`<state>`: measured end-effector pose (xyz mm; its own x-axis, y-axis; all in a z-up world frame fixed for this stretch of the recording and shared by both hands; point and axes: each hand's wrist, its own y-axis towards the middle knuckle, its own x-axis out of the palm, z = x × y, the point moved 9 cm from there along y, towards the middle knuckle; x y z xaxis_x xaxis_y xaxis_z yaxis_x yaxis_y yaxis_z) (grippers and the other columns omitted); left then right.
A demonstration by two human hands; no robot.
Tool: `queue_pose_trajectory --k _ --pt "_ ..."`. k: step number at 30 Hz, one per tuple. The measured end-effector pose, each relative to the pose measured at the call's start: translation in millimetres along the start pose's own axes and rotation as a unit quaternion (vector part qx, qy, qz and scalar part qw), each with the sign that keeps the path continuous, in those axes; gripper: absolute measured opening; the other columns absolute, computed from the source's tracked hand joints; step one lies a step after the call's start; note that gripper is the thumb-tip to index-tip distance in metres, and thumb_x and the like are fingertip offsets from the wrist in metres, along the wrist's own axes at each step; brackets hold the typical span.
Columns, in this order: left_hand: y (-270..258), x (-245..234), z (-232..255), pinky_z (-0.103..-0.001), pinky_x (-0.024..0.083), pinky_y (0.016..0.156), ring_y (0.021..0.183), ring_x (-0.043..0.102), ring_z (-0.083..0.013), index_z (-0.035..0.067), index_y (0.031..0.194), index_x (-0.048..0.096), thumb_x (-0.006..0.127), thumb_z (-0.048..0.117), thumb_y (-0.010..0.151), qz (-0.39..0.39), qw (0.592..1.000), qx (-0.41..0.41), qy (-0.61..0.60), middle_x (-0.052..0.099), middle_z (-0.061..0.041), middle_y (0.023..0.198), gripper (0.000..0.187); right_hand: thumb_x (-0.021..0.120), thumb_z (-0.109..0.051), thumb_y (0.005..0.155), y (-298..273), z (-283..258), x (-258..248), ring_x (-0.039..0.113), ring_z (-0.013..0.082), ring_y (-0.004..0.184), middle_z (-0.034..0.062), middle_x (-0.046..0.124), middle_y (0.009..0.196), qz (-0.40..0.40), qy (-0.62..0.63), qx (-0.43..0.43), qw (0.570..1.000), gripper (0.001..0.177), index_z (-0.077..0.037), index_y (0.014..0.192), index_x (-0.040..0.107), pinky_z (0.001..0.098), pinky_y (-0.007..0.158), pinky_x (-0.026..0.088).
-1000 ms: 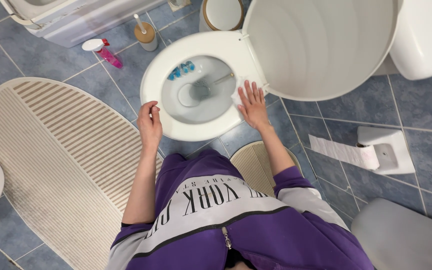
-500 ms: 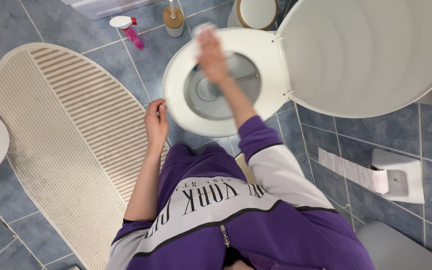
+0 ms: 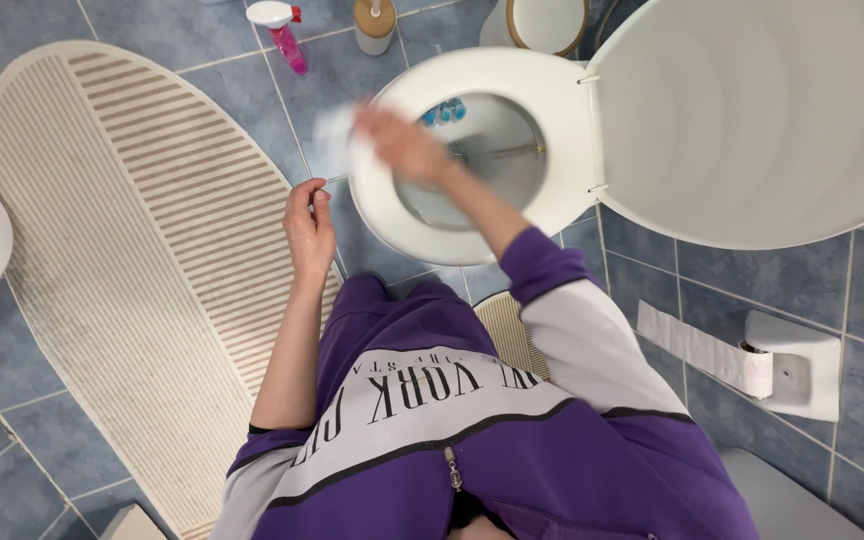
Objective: Cleaning the exterior and interior surfaces of a toilet with a wet wipe.
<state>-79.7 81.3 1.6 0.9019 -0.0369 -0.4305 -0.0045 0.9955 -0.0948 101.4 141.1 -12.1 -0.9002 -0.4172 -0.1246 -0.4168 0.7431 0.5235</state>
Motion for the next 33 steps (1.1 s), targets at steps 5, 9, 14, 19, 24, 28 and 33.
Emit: queue_pose_trajectory --k 5,9,14,19,24,28,33 --pt "-6 -8 -19 -0.032 0.048 0.063 0.086 0.06 -0.0236 0.007 0.111 0.059 0.045 0.01 0.102 0.002 1.0 -0.012 0.008 0.06 -0.01 0.09 0.017 0.036 -0.043 0.105 -48 134 -63 0.006 0.0334 0.144 0.016 0.013 0.157 -0.054 -0.637 0.228 0.734 0.06 -0.01 0.152 0.02 0.0438 0.12 0.003" --pt "-2 -1 -35 -0.031 0.049 0.065 0.085 0.061 -0.0219 0.008 0.111 0.06 0.046 0.01 0.1 -0.009 0.999 -0.028 0.026 0.06 -0.009 0.092 0.018 0.029 -0.035 0.104 -48 80 33 0.003 0.022 0.148 0.0043 0.012 0.16 -0.13 -0.517 0.241 0.811 0.054 -0.013 0.153 0.019 0.0426 0.123 0.0" --pt "7 32 -58 -0.037 0.052 0.069 0.085 0.062 -0.0291 0.004 0.114 0.059 0.052 0.009 0.096 -0.036 0.997 -0.006 0.075 0.06 -0.016 0.095 0.02 0.019 -0.022 0.1 -116 -20 121 0.023 0.0285 0.144 0.0119 0.024 0.155 -0.178 -0.53 0.092 0.824 0.048 -0.009 0.144 0.033 0.0426 0.116 0.022" --pt "-2 82 -74 -0.048 0.053 0.077 0.09 0.065 -0.0383 -0.007 0.123 0.054 0.057 0.006 0.088 -0.115 0.987 -0.019 0.111 0.058 -0.027 0.106 0.037 0.023 -0.02 0.103 -199 -96 88 0.031 0.0291 0.141 0.0106 0.033 0.153 -0.202 -0.485 0.103 0.845 0.043 -0.005 0.138 0.044 0.0404 0.114 0.024" --pt "-5 97 -77 -0.045 0.051 0.092 0.108 0.058 -0.0416 -0.004 0.128 0.05 0.058 0.013 0.09 -0.116 0.971 -0.085 0.191 0.049 -0.023 0.117 0.042 0.025 -0.051 0.099 -285 -119 -30 0.022 0.032 0.143 0.017 0.028 0.154 -0.078 -0.538 0.285 0.79 0.068 -0.003 0.147 0.03 0.0437 0.118 0.012" --pt "3 99 -78 -0.044 0.051 0.09 0.107 0.059 -0.0406 -0.004 0.126 0.049 0.057 0.012 0.091 -0.12 0.969 -0.094 0.195 0.049 -0.022 0.116 0.039 0.033 -0.038 0.101 -292 -77 -123 0.02 0.0394 0.142 0.0278 0.022 0.153 -0.033 -0.641 0.393 0.659 0.064 0.005 0.147 0.026 0.048 0.116 0.017" --pt "4 94 -76 -0.039 0.05 0.08 0.086 0.06 -0.0312 -0.009 0.117 0.053 0.055 0.003 0.087 -0.082 0.982 -0.055 0.161 0.055 -0.023 0.105 0.032 0.056 -0.021 0.097 -196 -29 -202 0.023 0.033 0.143 0.0181 0.024 0.153 0.185 -0.635 0.381 0.646 0.061 0.0 0.146 0.026 0.0422 0.12 0.02"
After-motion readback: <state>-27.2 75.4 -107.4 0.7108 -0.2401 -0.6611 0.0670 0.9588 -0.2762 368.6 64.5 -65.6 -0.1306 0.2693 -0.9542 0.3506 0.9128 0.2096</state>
